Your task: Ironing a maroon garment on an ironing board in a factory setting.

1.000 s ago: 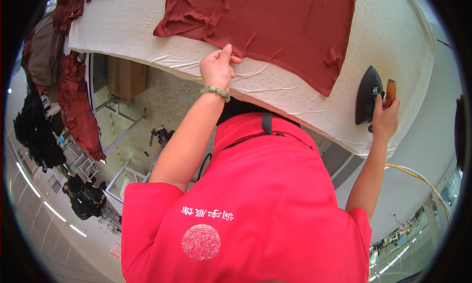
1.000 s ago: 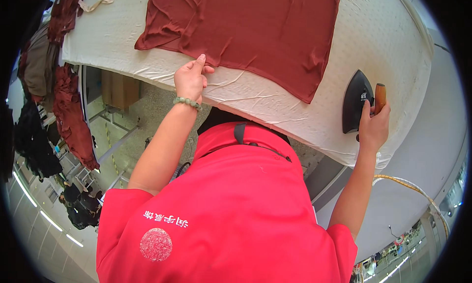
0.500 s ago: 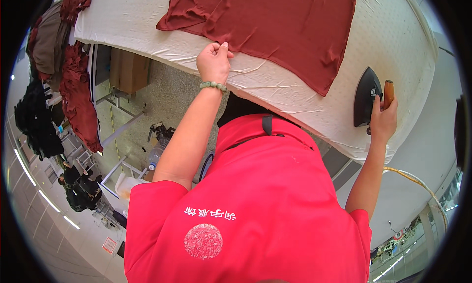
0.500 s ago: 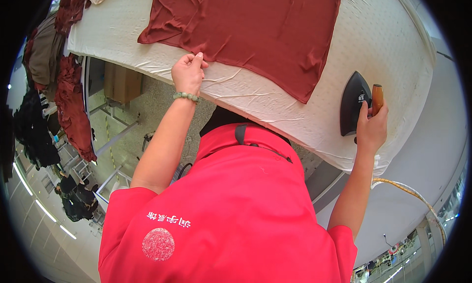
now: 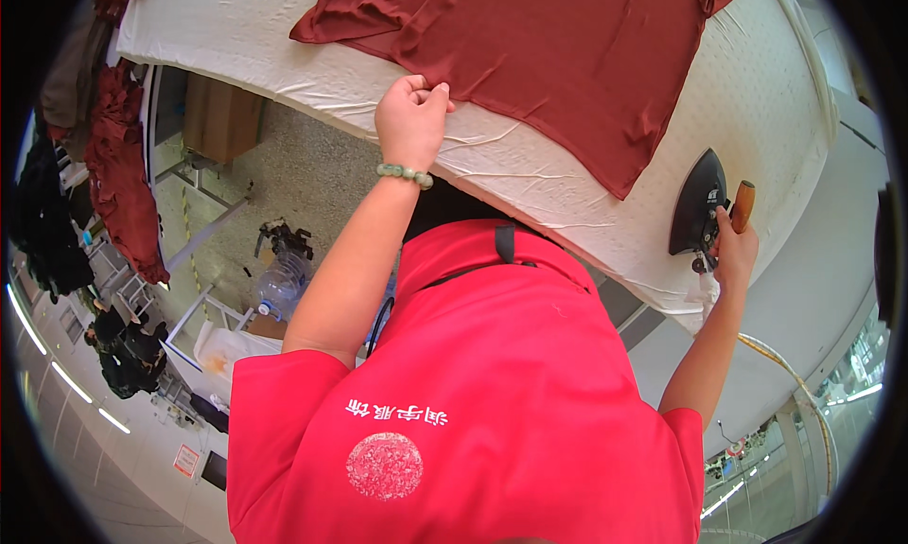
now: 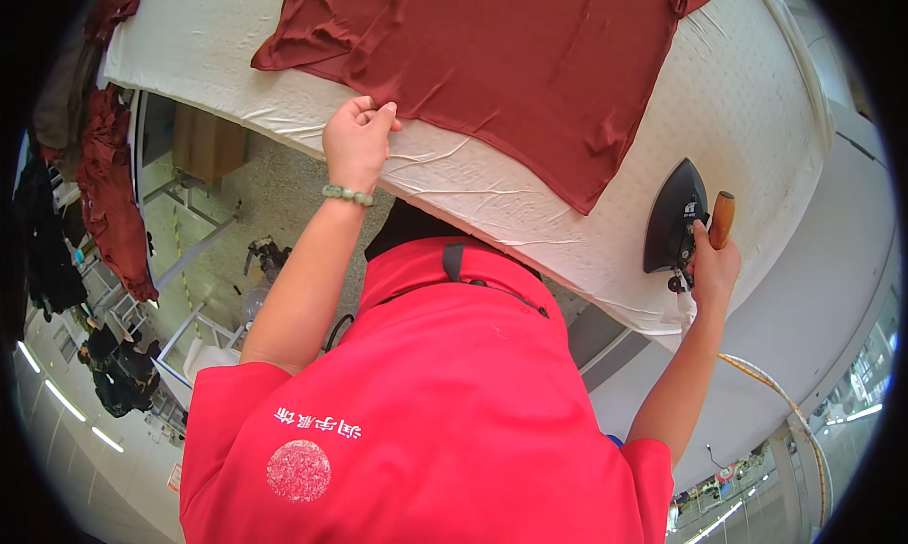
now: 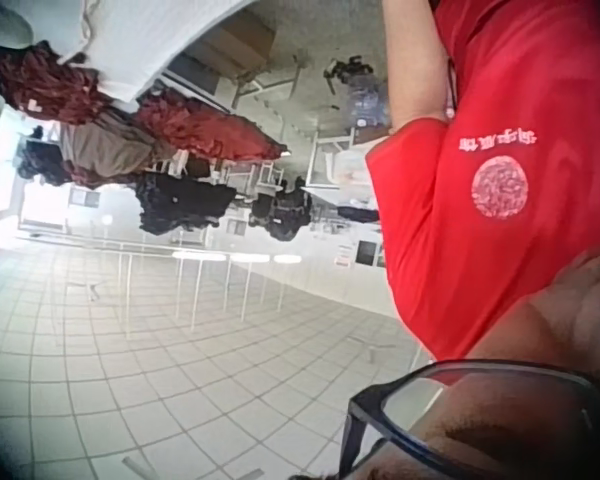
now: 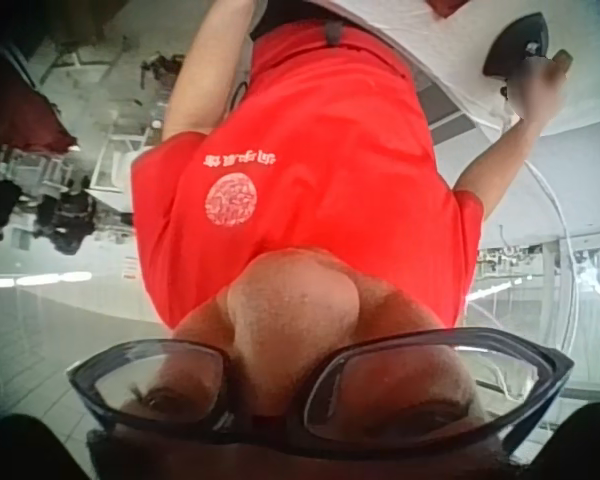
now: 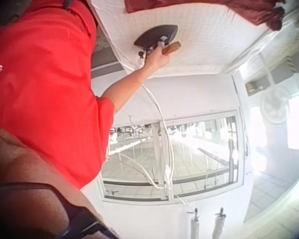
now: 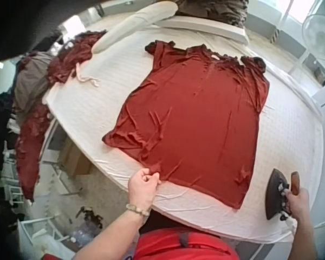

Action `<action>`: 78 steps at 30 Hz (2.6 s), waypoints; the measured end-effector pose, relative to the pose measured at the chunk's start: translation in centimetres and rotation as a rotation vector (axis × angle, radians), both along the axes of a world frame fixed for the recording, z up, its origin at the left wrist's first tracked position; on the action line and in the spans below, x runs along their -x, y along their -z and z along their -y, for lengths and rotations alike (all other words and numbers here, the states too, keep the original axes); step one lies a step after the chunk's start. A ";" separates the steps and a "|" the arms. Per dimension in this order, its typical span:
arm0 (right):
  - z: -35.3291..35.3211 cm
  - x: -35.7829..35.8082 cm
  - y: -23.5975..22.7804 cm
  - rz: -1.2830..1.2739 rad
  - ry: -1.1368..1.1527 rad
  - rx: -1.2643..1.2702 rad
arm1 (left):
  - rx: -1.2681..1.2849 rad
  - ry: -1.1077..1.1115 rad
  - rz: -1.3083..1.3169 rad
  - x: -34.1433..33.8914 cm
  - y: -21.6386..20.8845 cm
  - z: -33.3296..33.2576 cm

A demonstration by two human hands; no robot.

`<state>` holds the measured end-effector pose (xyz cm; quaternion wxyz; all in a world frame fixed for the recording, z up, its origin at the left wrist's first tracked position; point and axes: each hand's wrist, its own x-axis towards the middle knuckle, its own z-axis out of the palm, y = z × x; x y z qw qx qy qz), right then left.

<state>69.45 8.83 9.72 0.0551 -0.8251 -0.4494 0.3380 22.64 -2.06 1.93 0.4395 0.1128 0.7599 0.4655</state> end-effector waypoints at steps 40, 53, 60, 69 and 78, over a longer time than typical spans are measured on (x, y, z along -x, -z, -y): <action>-1.6 6.3 -1.9 0.134 -0.062 -0.137 | -0.337 0.673 -1.126 8.1 -2.1 -2.0; 8.8 9.6 1.8 0.209 -0.639 -0.897 | -0.390 1.353 -1.119 0.9 -4.2 -1.7; 11.0 14.1 6.2 0.054 -0.481 -0.833 | -0.456 1.313 -0.725 -3.8 -5.4 -13.0; 11.8 15.7 5.4 -0.018 0.006 -0.760 | -1.009 1.734 -0.983 -14.5 -2.2 -40.1; 12.7 16.9 5.0 -0.078 0.276 -0.579 | -0.784 2.402 -0.841 -19.8 -2.7 -48.2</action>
